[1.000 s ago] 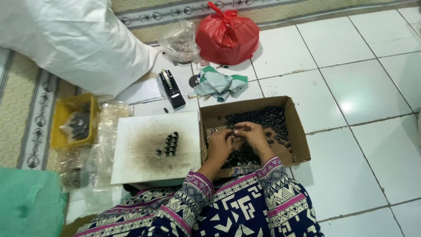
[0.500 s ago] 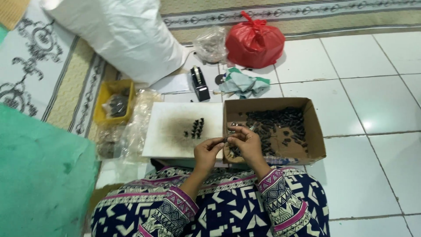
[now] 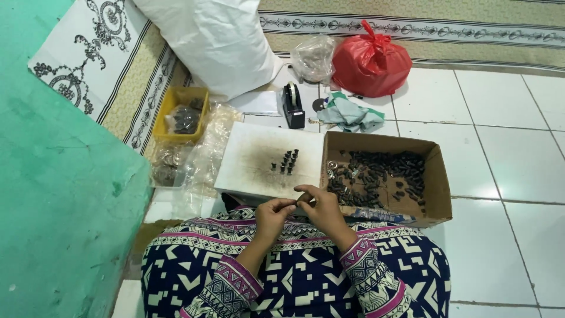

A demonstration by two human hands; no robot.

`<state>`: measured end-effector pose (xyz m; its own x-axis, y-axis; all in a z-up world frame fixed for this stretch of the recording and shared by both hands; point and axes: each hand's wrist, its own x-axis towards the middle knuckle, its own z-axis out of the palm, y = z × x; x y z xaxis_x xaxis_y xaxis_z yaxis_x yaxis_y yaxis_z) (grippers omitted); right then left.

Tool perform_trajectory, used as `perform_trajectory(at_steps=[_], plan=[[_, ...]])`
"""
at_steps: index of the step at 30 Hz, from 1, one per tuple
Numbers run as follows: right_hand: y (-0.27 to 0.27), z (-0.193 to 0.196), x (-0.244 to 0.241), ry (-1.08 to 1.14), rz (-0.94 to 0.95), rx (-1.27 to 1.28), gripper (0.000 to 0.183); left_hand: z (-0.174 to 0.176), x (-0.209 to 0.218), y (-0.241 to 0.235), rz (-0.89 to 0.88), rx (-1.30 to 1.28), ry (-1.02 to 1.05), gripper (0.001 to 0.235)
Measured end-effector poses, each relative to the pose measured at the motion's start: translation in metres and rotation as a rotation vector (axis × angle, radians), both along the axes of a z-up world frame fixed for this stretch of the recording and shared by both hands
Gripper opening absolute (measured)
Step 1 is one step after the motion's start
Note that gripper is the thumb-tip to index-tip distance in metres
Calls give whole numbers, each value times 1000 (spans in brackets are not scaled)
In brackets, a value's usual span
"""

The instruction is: Assembling small metal bolts into a template jig while sitting on the floor.

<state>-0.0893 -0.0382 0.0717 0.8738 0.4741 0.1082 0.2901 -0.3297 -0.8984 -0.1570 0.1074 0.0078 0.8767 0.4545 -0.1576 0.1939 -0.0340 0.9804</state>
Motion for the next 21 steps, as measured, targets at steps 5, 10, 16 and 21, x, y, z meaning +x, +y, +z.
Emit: perform_trajectory(at_steps=[5, 10, 16, 21], plan=[[-2, -13, 4, 126, 34, -20, 38, -7, -11, 5, -18, -23, 36, 20], [-7, -24, 18, 568, 29, 190, 53, 10, -15, 13, -78, -26, 31, 21], [1, -25, 27, 732, 46, 231, 54, 17, -13, 21, -81, -51, 35, 20], [19, -27, 38, 700, 38, 203, 49, 25, 1, 39, -92, -40, 88, 19]])
